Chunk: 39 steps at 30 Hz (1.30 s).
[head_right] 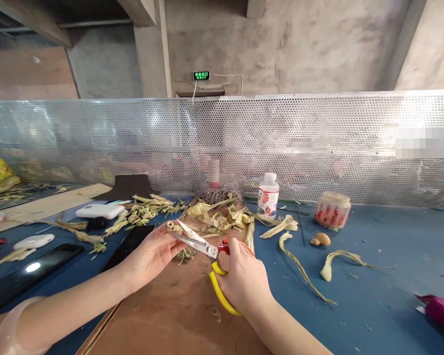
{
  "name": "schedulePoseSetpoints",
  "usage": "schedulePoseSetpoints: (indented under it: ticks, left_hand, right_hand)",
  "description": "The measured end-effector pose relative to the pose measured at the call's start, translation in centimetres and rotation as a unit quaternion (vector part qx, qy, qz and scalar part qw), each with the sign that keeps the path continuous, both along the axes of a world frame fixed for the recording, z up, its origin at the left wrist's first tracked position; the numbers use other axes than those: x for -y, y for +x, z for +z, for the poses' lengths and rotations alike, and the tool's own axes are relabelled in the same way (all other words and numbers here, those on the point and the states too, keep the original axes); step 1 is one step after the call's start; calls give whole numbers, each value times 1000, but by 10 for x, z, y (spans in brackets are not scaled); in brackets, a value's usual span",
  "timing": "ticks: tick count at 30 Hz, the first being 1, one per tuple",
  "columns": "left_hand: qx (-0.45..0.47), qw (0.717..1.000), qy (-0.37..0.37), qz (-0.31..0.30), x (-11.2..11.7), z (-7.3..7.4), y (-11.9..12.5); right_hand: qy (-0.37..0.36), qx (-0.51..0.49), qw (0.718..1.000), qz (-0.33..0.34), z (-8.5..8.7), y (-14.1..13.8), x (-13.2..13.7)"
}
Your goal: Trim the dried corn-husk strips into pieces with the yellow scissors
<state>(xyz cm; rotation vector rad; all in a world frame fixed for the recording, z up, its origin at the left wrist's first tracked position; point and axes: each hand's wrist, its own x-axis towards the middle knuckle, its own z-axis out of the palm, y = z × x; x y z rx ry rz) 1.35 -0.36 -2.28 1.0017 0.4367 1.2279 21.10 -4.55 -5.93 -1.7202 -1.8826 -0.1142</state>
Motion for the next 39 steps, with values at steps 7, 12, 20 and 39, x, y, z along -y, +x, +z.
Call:
schedulePoseSetpoints:
  ticks: [7,12,20,39]
  left_hand:
    - [15,1000,-9,-6,0,1,0]
    - [17,1000,-17,-4,0,0,0]
    - [13,1000,-23,4,-2,-1,0]
    - [19,998,-54,26,-3,-1,0]
  right_hand:
    - [16,1,1000,-1,0,1,0]
    - [16,12,1000,-5,1,1,0]
    - [11,22,1000,-11,3,2,-1]
    - [-4,-52,998,-32,3,1,-4]
